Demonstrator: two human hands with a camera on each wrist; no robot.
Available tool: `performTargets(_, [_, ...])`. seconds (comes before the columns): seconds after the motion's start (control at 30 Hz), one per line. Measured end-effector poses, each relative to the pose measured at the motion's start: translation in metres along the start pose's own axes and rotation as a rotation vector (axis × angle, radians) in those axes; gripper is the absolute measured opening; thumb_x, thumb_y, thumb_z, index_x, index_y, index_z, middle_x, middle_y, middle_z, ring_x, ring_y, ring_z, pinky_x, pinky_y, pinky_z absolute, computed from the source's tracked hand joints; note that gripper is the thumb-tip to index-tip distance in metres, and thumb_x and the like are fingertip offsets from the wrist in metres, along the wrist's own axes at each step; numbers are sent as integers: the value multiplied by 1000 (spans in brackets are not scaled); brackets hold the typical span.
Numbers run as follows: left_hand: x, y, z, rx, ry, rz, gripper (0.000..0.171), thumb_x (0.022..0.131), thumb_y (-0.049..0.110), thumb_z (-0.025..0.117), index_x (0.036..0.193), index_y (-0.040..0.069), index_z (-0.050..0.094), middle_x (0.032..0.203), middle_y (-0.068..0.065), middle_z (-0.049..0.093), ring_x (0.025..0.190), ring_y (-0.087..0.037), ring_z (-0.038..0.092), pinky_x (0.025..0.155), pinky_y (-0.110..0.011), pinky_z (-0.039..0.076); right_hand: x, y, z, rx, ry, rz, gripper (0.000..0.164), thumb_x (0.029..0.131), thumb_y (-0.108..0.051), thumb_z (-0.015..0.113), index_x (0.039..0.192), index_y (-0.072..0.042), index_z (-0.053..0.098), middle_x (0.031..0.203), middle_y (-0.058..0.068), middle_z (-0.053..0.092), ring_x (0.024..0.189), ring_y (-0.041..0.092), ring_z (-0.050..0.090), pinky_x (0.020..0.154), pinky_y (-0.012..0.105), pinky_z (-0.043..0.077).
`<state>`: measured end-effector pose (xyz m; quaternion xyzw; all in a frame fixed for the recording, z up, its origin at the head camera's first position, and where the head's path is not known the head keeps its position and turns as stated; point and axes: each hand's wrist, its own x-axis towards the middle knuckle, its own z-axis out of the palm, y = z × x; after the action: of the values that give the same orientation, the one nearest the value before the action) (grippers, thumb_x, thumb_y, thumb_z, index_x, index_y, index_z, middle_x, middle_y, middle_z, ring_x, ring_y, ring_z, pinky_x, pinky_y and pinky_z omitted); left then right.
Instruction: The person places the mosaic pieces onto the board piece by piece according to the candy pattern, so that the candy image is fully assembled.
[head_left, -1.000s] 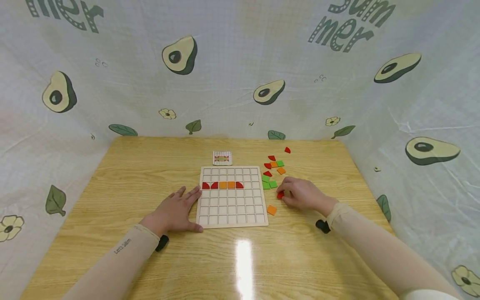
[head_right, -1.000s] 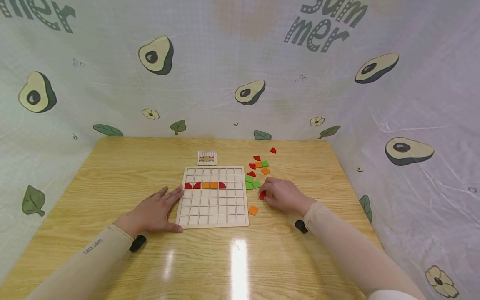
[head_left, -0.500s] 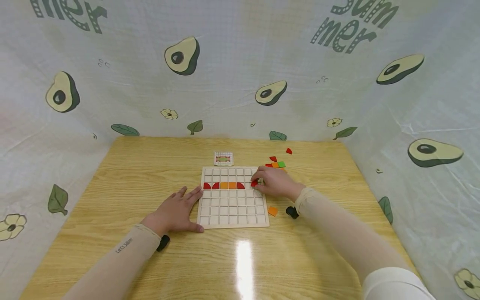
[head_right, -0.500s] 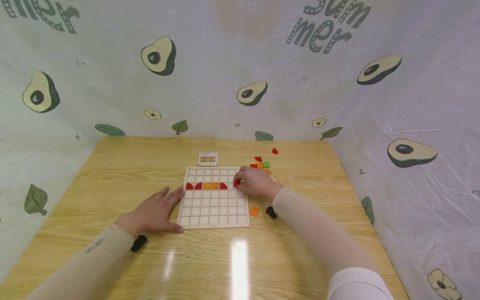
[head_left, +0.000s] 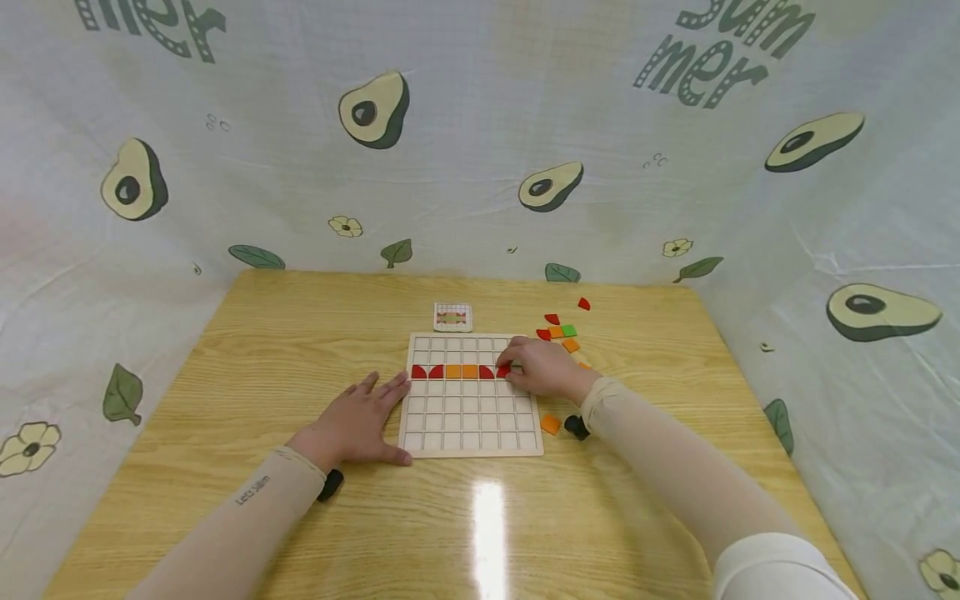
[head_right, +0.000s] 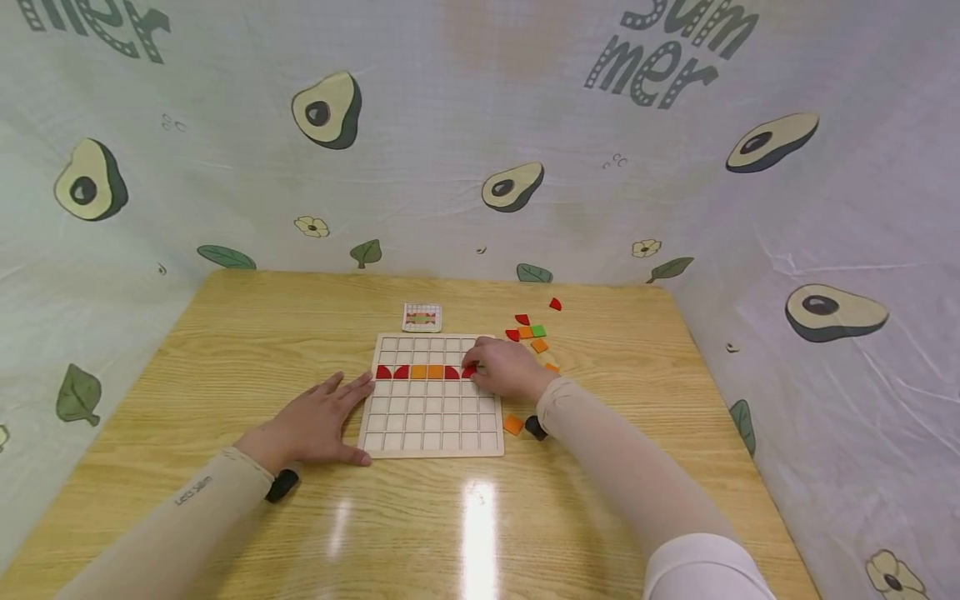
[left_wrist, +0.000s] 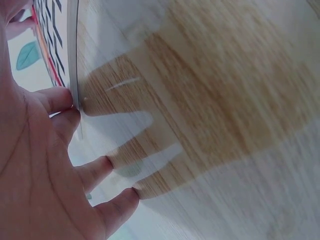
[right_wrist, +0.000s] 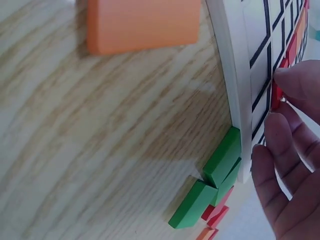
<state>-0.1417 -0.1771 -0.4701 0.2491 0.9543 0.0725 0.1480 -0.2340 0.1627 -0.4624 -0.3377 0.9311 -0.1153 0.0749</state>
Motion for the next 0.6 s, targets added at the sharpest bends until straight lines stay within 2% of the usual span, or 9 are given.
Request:
performTargets(0.23, [0,1,0,-4,1,-1,118,73,79,66,159,10,26,165,-6,19,145,-48,17,109,-67,25,-3,-2,1,-5,29,-30,26,91,-14,65,115,-19,74,112,-3,63,84,12,57,70,28,51])
performTargets(0.6, [0,2,-2,-6,-5,-12,117,73,79,66,159,10,27,165,-6,19,145,-48,17,109,-66,25,-8,3,2,4,37,2,27,92,-21,69,119,-19,72,112,-4,63,83,11,56,72,28,50])
